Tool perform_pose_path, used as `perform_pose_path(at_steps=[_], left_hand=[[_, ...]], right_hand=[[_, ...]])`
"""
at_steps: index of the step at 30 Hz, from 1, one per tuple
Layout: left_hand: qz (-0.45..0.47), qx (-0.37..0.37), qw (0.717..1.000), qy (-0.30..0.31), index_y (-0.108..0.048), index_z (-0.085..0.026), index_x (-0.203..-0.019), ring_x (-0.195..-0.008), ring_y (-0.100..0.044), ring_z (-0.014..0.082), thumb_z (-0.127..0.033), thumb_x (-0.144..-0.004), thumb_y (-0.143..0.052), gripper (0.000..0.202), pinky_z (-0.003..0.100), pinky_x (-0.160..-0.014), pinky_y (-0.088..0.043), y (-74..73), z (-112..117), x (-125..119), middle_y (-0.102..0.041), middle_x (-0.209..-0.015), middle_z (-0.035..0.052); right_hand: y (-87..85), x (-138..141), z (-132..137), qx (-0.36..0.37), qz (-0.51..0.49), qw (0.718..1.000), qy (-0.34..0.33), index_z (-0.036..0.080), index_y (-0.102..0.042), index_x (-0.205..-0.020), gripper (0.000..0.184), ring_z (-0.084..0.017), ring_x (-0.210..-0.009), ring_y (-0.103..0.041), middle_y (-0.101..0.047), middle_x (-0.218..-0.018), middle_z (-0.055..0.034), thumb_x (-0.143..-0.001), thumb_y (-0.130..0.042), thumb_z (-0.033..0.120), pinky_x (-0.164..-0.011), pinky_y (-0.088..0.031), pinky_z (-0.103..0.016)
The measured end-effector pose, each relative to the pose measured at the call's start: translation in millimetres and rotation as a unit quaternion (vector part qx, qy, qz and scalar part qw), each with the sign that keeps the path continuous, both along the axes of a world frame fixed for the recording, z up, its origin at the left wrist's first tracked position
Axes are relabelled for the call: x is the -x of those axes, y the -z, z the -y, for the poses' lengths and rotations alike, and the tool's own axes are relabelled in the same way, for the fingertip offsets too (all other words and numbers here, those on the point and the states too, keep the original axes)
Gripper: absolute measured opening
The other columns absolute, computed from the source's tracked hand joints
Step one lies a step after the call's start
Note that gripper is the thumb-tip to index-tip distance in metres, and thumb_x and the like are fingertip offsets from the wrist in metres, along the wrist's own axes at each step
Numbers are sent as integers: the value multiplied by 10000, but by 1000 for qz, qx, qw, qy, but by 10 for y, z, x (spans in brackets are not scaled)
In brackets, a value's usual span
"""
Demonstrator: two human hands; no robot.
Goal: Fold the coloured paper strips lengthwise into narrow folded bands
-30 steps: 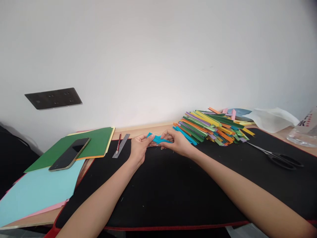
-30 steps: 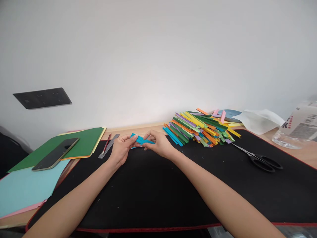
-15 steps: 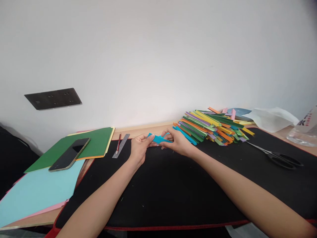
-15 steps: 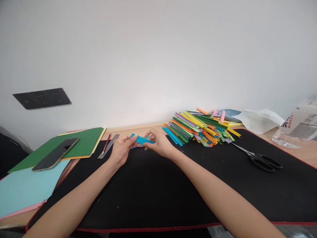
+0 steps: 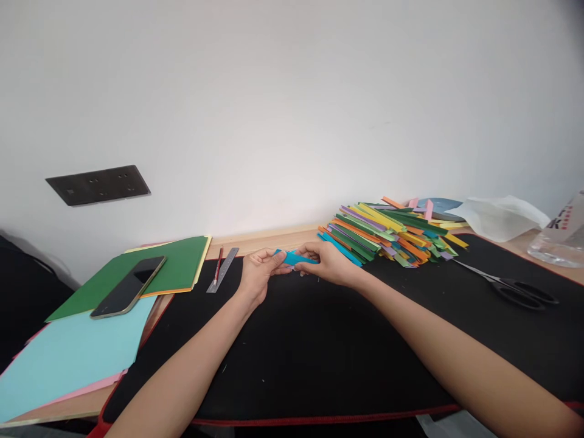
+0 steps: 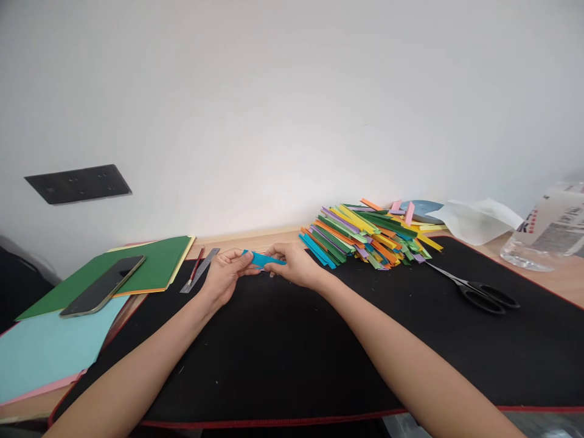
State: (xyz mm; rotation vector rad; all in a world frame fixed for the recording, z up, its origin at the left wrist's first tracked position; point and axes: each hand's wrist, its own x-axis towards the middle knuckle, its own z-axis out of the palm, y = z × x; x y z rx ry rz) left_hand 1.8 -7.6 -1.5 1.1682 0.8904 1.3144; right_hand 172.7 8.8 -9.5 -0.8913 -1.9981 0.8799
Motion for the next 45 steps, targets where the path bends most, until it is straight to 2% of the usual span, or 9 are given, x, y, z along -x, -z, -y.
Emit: perform_pose_path(at_steps=[6,10,14,23,26,30,35,41,45], left_hand=[[0,8,1000,-2,-624,-107,-612,-559,-621,149,-317,-538,-748,255,312,-647,-524,20,31,-65,-659,-593,41],[16,28,999,12,-620,-104,-624,-572,-631,156,-318,-577,-727,244,336,-697,-516,56,48,-94,-661,-591,41],[38,51,998,5,-619,-98,-656,-586,-637,165,-301,-574,-733,247,344,-705,-514,70,49,-102,-661,-591,41],[39,35,999,-10,-601,-94,-663,-615,-649,184,-317,-578,-729,271,350,-715,-513,82,-1,-68,-659,-602,53],[48,23,998,-44,-602,-95,-674,-638,-651,187,-309,-564,-738,276,346,-709,-516,64,-67,10,-666,-629,61],[59,4,992,-110,-607,-93,-685,-603,-641,167,-294,-540,-750,286,335,-692,-522,-18,-130,96,-659,-614,51],[64,-19,983,-172,-607,-93,-688,-527,-612,135,-286,-552,-741,272,310,-634,-525,-69,-150,132,-636,-569,18],[95,-42,974,-203,-604,-110,-671,-542,-610,123,-280,-560,-738,244,297,-649,-520,-93,-143,133,-631,-580,2],[127,-23,979,-157,-614,-119,-695,-684,-646,164,-275,-544,-754,257,335,-750,-508,-160,-82,74,-676,-696,45]], right_hand=[[24,70,2,-20,4,1000,1,153,-604,-820,162,-139,-629,-588,-641,-681,-21,-747,-556,289,-586,-439,-237],[-2,152,36,-85,55,992,69,158,-613,-751,140,-139,-653,-556,-632,-692,-22,-750,-546,282,-598,-397,-235],[-21,180,56,-97,115,981,124,160,-602,-703,140,-138,-599,-532,-610,-632,-19,-739,-543,281,-563,-367,-236],[-74,100,66,-85,77,992,47,168,-627,-802,172,-159,-675,-582,-653,-727,-18,-700,-497,119,-634,-420,-247],[-60,46,49,-83,72,993,39,172,-612,-879,181,-168,-710,-596,-660,-790,-29,-728,-512,166,-654,-432,-258],[-27,-27,19,-103,85,987,94,194,-559,-1009,319,-190,-777,-598,-652,-878,-39,-694,-595,235,-670,-430,-276],[-11,-46,3,-120,34,984,130,197,-506,-971,316,-165,-740,-572,-625,-855,-30,-676,-614,236,-629,-418,-259],[10,-33,-27,-66,-15,990,124,173,-563,-737,243,-87,-473,-448,-582,-659,-4,-664,-639,391,-461,-358,-225],[38,-1,-44,-9,-85,993,86,158,-582,-735,305,-106,-476,-513,-578,-604,-8,-630,-663,433,-451,-402,-229]])
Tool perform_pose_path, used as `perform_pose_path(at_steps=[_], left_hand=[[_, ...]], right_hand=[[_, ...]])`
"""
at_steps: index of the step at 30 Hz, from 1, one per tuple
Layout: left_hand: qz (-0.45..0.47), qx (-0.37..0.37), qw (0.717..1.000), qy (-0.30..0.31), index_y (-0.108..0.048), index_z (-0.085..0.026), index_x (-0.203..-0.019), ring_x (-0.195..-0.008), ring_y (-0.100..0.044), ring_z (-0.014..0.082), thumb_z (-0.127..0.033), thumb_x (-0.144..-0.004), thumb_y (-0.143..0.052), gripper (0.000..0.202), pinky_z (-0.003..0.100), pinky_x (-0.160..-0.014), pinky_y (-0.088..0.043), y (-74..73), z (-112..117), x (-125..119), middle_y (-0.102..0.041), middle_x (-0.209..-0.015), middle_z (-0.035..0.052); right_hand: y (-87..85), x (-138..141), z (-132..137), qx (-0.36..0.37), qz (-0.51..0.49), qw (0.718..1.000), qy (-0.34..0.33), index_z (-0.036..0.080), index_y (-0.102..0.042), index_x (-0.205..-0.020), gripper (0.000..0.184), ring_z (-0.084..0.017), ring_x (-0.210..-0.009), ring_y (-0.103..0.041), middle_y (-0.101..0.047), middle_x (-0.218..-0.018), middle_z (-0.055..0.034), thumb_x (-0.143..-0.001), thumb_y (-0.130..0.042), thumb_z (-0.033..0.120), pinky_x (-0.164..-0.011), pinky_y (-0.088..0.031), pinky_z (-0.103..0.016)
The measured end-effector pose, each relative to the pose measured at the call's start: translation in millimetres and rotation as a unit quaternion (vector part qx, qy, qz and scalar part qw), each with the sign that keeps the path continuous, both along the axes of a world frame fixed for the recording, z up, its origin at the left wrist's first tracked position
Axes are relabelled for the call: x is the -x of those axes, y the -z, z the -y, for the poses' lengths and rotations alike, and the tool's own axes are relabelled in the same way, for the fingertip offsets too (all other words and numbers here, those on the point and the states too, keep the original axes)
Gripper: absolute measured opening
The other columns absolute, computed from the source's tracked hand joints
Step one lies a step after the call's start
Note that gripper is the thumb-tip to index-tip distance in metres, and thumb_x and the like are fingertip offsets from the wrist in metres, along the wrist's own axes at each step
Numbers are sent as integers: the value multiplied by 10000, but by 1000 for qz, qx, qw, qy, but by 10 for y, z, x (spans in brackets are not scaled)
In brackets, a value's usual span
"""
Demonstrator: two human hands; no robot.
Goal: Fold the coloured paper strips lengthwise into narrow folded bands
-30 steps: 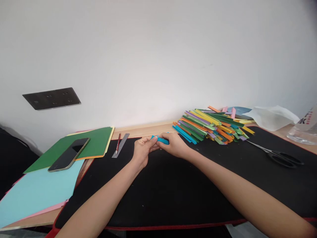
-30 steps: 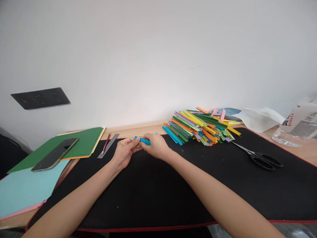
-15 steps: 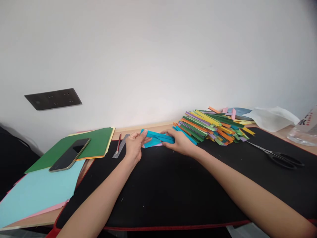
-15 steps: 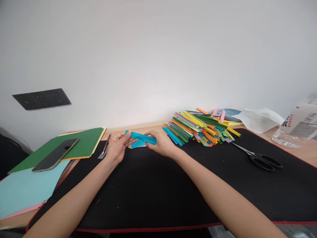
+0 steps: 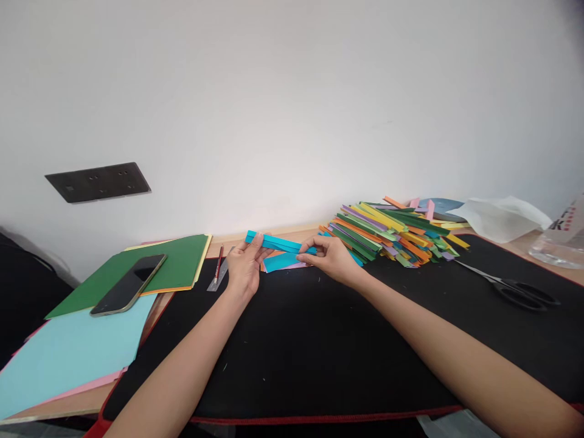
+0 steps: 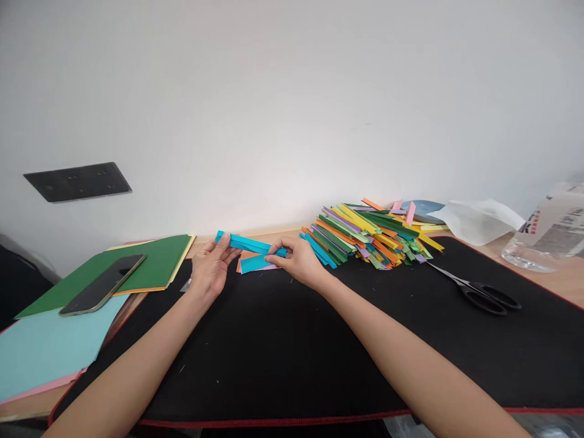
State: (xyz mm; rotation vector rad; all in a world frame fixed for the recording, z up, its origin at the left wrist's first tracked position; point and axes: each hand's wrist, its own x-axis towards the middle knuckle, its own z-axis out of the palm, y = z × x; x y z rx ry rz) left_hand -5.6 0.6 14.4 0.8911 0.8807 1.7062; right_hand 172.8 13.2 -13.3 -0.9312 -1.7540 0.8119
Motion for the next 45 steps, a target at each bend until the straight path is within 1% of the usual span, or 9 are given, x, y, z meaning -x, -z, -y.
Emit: perform_pose_path(at_steps=[5,9,16,22,27,33,36,41,45], left_hand=[[-15,16,988,154,-640,-92,-794,-810,-646,245,-308,-583,-732,316,425,-811,-487,39,64,-82,-687,-840,111],[-9,5,980,198,-630,-84,-853,-876,-631,258,-289,-641,-695,302,442,-846,-469,127,35,-70,-680,-880,120],[-6,6,983,182,-627,-92,-885,-916,-617,283,-331,-643,-690,346,467,-848,-469,111,19,-52,-679,-881,127],[8,17,983,182,-633,-90,-864,-939,-606,300,-342,-673,-663,318,479,-852,-465,117,25,-64,-680,-875,139],[14,27,986,166,-628,-63,-831,-933,-608,305,-331,-668,-669,317,496,-875,-446,106,26,-77,-680,-861,156],[28,30,989,145,-599,-78,-673,-889,-625,306,-304,-645,-690,245,507,-878,-443,118,16,-83,-684,-771,133],[33,32,990,137,-590,-73,-668,-876,-628,310,-293,-629,-704,251,509,-874,-446,122,17,-88,-680,-754,128],[35,33,990,129,-586,-69,-686,-878,-626,312,-291,-608,-718,270,504,-880,-444,90,34,-95,-674,-829,134],[39,25,990,130,-574,-73,-657,-869,-628,320,-286,-591,-729,271,514,-871,-445,77,39,-98,-671,-750,114]], right_hand=[[10,39,-4,25,-58,998,-27,153,-586,-708,312,-137,-531,-575,-588,-621,-16,-588,-703,416,-507,-470,-261],[2,39,-5,49,-85,995,-34,149,-594,-713,330,-141,-545,-589,-600,-627,-14,-542,-736,392,-539,-498,-275],[-33,31,-3,103,-163,981,-25,145,-621,-677,297,-136,-570,-600,-626,-603,-14,-540,-743,378,-618,-522,-295],[14,46,-37,139,-222,965,-8,137,-639,-633,283,-138,-597,-612,-640,-615,-20,-523,-755,370,-683,-523,-307],[24,56,-35,156,-238,959,-4,133,-636,-612,278,-130,-571,-611,-641,-593,-11,-493,-772,345,-654,-517,-287],[-2,67,-20,170,-238,956,10,131,-630,-594,272,-128,-535,-607,-634,-554,-10,-482,-777,330,-607,-514,-271],[1,70,-21,169,-237,957,12,129,-627,-590,267,-127,-527,-605,-620,-533,-1,-480,-779,320,-595,-513,-267],[7,74,-27,165,-236,958,11,126,-622,-586,265,-132,-534,-611,-621,-533,-4,-490,-777,318,-586,-512,-263],[-7,79,-15,159,-235,959,20,127,-614,-580,269,-133,-525,-611,-627,-534,-10,-485,-779,317,-575,-511,-262]])
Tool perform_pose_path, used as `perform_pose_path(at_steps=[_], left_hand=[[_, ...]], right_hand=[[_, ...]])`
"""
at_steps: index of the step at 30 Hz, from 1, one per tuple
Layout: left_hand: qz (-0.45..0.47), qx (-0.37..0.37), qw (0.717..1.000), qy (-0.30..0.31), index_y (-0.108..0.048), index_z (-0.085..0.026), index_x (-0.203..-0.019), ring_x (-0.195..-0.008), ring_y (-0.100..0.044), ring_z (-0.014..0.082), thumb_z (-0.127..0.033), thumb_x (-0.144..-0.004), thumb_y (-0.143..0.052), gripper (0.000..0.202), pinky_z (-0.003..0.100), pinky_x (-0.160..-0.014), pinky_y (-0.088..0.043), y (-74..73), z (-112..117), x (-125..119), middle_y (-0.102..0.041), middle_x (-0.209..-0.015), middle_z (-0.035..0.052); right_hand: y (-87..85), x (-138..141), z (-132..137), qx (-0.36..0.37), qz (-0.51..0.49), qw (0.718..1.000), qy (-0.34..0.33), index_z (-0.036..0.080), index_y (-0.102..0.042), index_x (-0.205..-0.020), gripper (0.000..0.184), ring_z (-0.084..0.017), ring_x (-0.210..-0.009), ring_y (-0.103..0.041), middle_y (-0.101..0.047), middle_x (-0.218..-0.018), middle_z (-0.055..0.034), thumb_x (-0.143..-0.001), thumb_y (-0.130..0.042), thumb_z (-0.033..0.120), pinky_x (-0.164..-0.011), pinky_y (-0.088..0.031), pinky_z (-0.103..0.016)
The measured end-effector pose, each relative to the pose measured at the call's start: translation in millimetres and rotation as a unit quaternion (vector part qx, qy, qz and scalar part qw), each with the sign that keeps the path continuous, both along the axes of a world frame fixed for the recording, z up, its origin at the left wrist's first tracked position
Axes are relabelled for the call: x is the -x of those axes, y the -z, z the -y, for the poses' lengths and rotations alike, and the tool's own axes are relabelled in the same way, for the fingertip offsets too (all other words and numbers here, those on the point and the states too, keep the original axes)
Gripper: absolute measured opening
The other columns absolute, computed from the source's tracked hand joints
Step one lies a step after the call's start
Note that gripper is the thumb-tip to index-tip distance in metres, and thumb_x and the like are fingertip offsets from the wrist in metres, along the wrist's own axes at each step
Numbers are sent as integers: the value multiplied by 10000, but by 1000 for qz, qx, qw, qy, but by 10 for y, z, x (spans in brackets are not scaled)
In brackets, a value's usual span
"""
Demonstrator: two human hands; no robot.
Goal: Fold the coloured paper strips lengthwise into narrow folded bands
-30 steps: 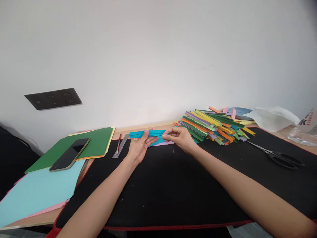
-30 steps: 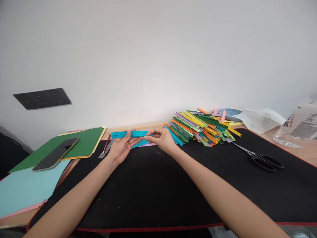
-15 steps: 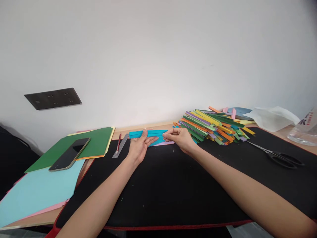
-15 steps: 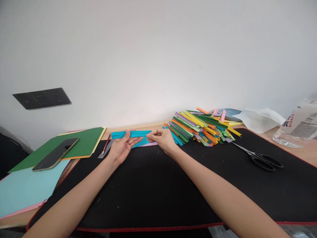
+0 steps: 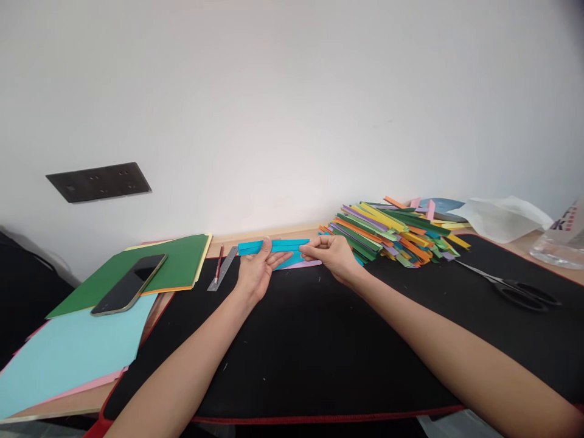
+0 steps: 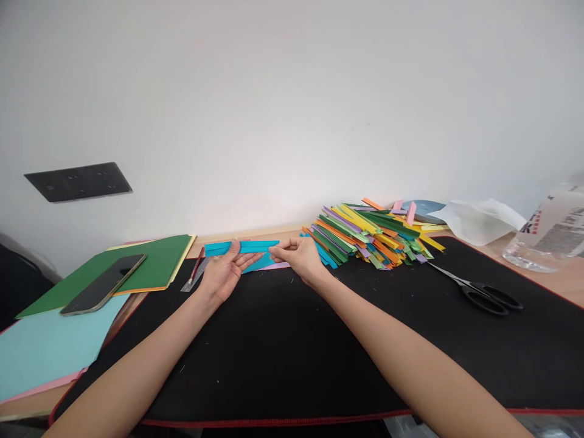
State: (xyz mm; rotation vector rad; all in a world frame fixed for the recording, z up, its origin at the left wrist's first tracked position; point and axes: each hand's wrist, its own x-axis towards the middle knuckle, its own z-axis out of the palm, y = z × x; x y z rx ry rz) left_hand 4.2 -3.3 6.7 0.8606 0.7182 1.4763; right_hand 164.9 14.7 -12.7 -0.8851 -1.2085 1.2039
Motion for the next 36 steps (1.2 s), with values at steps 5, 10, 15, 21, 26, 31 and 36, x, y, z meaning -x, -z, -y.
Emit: perform_pose_path(at_steps=[5,10,15,21,26,31,36], left_hand=[[7,4,1000,-1,-558,-87,-611,-860,-630,320,-271,-591,-730,252,524,-874,-438,-7,9,-14,-649,-623,77],[16,20,1000,2,-583,-67,-654,-884,-625,308,-240,-631,-705,213,515,-903,-423,-39,25,-22,-680,-781,129],[24,30,999,23,-599,-76,-699,-893,-626,288,-240,-665,-680,185,505,-909,-423,-24,2,3,-684,-818,125],[22,35,999,-7,-569,-72,-607,-874,-630,298,-216,-611,-718,207,520,-908,-416,-45,36,-14,-681,-765,119],[10,4,1000,2,-567,-70,-594,-843,-636,312,-206,-547,-758,239,520,-876,-436,4,35,-16,-670,-665,102],[-1,-22,999,24,-593,-79,-696,-840,-640,301,-220,-541,-761,268,506,-862,-448,51,27,-19,-677,-723,90],[-57,-39,998,7,-610,-73,-700,-785,-653,283,-256,-577,-737,254,476,-828,-472,55,47,-39,-683,-699,99]], right_hand=[[-10,1,8,-4,3,1000,6,129,-602,-565,282,-135,-512,-608,-609,-504,0,-467,-783,321,-567,-513,-268],[-28,5,7,-12,0,1000,-1,128,-588,-551,287,-130,-510,-606,-618,-516,-2,-449,-790,305,-563,-517,-262],[-57,15,18,-7,-3,1000,-5,129,-573,-538,287,-124,-503,-606,-610,-499,5,-461,-785,306,-557,-518,-253],[-53,19,21,18,-19,999,-28,130,-561,-548,308,-134,-513,-624,-623,-501,4,-439,-797,296,-576,-526,-259],[-22,17,23,14,-32,999,-23,137,-547,-560,327,-151,-527,-637,-617,-501,8,-443,-796,313,-594,-532,-279],[-13,10,24,15,-46,998,-27,149,-517,-667,380,-165,-552,-648,-616,-545,18,-461,-794,309,-635,-539,-310],[-25,11,35,7,-26,998,-57,158,-490,-935,545,-157,-558,-646,-632,-634,16,-491,-790,260,-634,-548,-334]])
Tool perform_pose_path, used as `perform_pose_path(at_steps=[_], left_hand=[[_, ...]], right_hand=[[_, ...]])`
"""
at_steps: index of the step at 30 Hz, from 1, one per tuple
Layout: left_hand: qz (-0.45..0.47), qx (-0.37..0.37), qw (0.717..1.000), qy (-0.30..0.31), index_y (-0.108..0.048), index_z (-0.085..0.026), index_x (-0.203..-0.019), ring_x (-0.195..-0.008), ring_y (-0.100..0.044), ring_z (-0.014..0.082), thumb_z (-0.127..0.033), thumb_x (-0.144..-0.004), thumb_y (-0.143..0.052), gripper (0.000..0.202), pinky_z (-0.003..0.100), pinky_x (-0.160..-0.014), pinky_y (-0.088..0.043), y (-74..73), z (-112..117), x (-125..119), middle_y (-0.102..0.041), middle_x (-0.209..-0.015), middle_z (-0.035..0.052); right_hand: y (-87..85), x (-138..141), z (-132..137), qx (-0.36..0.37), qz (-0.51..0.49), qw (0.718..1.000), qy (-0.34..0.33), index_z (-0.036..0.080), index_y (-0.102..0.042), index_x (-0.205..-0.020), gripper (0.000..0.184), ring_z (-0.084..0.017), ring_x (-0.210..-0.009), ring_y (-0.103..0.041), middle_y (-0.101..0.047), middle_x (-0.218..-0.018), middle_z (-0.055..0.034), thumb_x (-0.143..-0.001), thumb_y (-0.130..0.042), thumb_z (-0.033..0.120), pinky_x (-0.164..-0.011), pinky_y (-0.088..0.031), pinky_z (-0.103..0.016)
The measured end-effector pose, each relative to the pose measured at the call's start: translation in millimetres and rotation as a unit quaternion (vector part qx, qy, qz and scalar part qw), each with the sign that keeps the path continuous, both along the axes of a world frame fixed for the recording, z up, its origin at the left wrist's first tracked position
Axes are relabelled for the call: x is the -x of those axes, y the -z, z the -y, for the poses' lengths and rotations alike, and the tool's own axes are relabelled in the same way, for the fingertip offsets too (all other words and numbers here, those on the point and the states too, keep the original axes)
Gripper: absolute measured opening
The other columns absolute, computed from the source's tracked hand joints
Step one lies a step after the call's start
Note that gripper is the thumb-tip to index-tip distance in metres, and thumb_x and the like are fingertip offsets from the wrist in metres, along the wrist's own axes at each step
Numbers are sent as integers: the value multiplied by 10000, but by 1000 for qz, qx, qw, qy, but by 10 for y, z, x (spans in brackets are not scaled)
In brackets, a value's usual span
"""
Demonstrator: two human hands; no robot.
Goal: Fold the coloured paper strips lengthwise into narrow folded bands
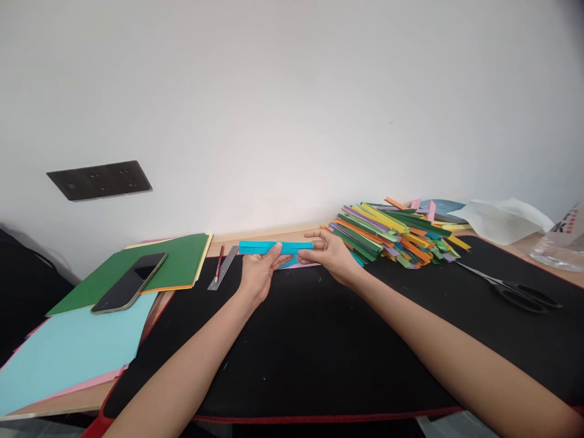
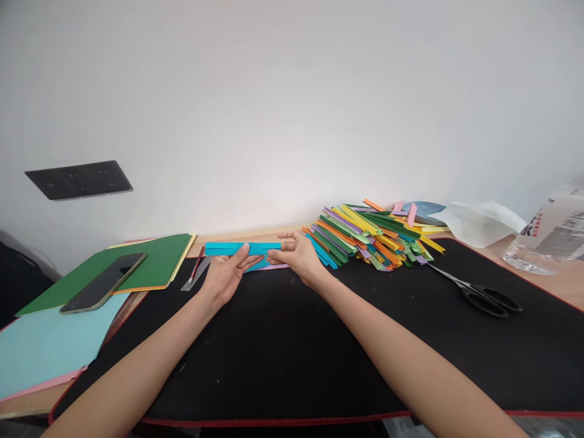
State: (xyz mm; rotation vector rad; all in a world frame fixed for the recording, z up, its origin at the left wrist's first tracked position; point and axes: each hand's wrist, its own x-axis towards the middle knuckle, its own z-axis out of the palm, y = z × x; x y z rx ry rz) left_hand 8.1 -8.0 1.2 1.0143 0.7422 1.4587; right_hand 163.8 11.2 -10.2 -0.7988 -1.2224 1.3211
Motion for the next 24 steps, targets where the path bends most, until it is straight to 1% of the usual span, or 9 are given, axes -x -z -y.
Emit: perform_pose_path(at_steps=[2,4,9,12,15,18,20,22,24], left_hand=[[-26,-18,999,-12,-617,-79,-698,-752,-657,269,-272,-587,-728,249,460,-806,-485,8,5,-9,-684,-685,90],[-45,-34,998,-21,-621,-86,-686,-724,-658,253,-284,-592,-722,240,441,-785,-496,18,11,-18,-683,-671,79],[-82,-47,995,-37,-616,-110,-647,-671,-648,201,-279,-589,-720,207,366,-733,-512,48,27,-42,-676,-654,46],[-107,-51,992,-51,-614,-127,-622,-617,-628,169,-281,-596,-712,184,318,-686,-509,72,31,-51,-655,-605,17],[-126,-60,989,-52,-621,-136,-604,-593,-610,152,-287,-608,-700,171,287,-656,-500,92,30,-51,-642,-584,10],[-132,-59,988,-53,-621,-137,-589,-583,-603,149,-292,-601,-703,176,283,-647,-499,107,17,-46,-640,-587,14],[-127,-53,989,-56,-623,-134,-588,-595,-609,159,-296,-581,-716,187,298,-664,-503,119,-1,-38,-643,-599,22],[-119,-53,990,-59,-634,-127,-614,-618,-618,179,-310,-564,-724,209,323,-683,-509,134,-29,-23,-647,-614,34],[-123,-60,988,-76,-639,-122,-617,-609,-618,191,-332,-555,-726,236,337,-674,-515,152,-61,3,-635,-588,32]], right_hand=[[3,3,-1,-2,30,999,-13,147,-513,-943,537,-145,-562,-640,-639,-647,3,-493,-787,248,-626,-547,-313],[10,9,-1,-5,54,998,-17,137,-541,-911,493,-139,-559,-637,-646,-652,-6,-496,-782,252,-614,-545,-295],[3,51,31,-4,107,994,3,119,-586,-869,421,-123,-537,-615,-638,-620,-13,-527,-758,295,-571,-536,-268],[-3,97,64,-3,116,993,12,125,-601,-818,383,-114,-559,-596,-629,-664,-15,-509,-760,286,-536,-531,-242],[-2,136,86,-1,111,994,12,134,-598,-744,313,-97,-558,-567,-601,-673,-3,-505,-755,262,-502,-516,-210],[-4,153,96,5,108,994,5,136,-590,-680,248,-97,-575,-557,-575,-639,7,-516,-741,245,-495,-509,-196],[-4,151,93,10,105,994,0,136,-593,-661,224,-102,-584,-561,-570,-617,10,-520,-734,240,-503,-511,-200],[0,141,83,14,97,995,-7,133,-611,-680,216,-100,-575,-567,-584,-619,8,-528,-727,235,-532,-520,-216],[5,126,70,15,84,996,-12,132,-630,-733,237,-94,-564,-575,-613,-649,5,-533,-723,221,-576,-528,-236]])
